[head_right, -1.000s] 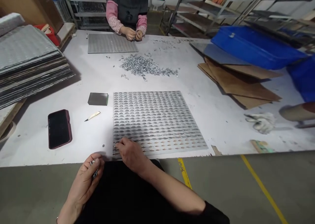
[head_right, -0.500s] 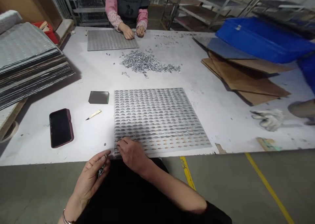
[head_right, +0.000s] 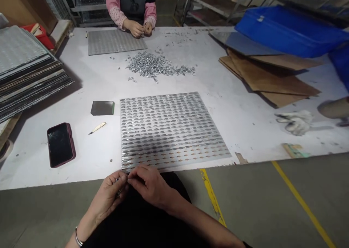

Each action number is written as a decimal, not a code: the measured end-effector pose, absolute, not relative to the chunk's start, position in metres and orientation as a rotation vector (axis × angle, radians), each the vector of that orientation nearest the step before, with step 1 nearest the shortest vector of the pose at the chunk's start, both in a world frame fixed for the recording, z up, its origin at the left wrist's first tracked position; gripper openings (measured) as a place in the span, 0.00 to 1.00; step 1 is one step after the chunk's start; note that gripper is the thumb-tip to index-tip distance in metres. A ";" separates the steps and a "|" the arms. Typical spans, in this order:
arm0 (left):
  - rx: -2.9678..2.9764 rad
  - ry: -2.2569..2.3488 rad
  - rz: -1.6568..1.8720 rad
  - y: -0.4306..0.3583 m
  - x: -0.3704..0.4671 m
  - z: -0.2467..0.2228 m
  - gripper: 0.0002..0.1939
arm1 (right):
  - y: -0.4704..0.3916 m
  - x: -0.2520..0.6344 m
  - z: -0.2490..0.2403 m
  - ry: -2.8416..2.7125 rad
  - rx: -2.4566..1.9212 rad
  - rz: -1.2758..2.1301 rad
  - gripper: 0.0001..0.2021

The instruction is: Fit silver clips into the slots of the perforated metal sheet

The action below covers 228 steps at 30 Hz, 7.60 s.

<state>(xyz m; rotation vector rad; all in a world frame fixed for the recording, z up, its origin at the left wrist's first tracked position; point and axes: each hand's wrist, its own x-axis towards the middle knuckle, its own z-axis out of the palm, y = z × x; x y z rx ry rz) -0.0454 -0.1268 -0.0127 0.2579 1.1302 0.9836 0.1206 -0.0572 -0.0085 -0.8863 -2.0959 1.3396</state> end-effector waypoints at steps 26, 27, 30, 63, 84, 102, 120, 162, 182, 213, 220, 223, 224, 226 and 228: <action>0.194 1.195 1.137 -0.129 -0.071 -0.014 0.14 | -0.026 0.083 -0.018 -2.429 -1.203 0.578 0.09; 0.181 1.197 1.143 -0.129 -0.072 -0.013 0.14 | -0.024 0.081 -0.020 -2.457 -1.191 0.555 0.09; 0.165 1.193 1.152 -0.130 -0.075 -0.014 0.15 | -0.020 0.073 -0.028 -2.516 -1.197 0.520 0.09; 0.226 1.144 1.040 -0.115 -0.049 0.002 0.17 | -0.035 0.142 -0.018 -1.843 -1.187 1.244 0.07; 0.157 1.108 1.025 -0.118 -0.046 -0.010 0.14 | -0.040 0.137 -0.013 -2.098 -1.223 0.986 0.03; 0.343 1.066 0.872 -0.098 -0.035 -0.005 0.14 | -0.021 0.162 -0.025 -2.057 -1.236 0.968 0.05; 0.443 0.990 0.856 -0.107 -0.023 -0.003 0.33 | -0.048 0.145 0.004 -2.297 -0.798 1.012 0.09; 0.368 1.063 0.939 -0.130 -0.037 -0.018 0.27 | -0.066 0.117 -0.004 -2.546 -0.733 0.893 0.08; 0.431 1.241 0.993 -0.128 -0.061 -0.015 0.15 | -0.054 0.100 -0.029 -1.996 -1.314 1.018 0.07; 1.429 2.088 0.385 -0.109 -0.063 -0.005 0.09 | -0.048 0.185 -0.051 -2.285 -1.364 0.535 0.10; 1.352 2.156 0.501 -0.092 -0.060 0.003 0.09 | -0.031 0.172 -0.052 -2.265 -1.274 0.508 0.12; 1.251 2.146 0.702 -0.093 -0.061 0.003 0.11 | -0.028 0.167 -0.045 -2.234 -1.245 0.498 0.14; 1.184 2.102 0.793 -0.095 -0.061 0.004 0.12 | -0.028 0.165 -0.042 -2.224 -1.228 0.504 0.14; 1.018 1.953 0.948 -0.103 -0.060 0.003 0.13 | -0.028 0.156 -0.037 -2.228 -1.169 0.524 0.14; 0.838 1.770 1.027 -0.112 -0.056 0.002 0.14 | -0.028 0.142 -0.034 -2.251 -1.118 0.539 0.13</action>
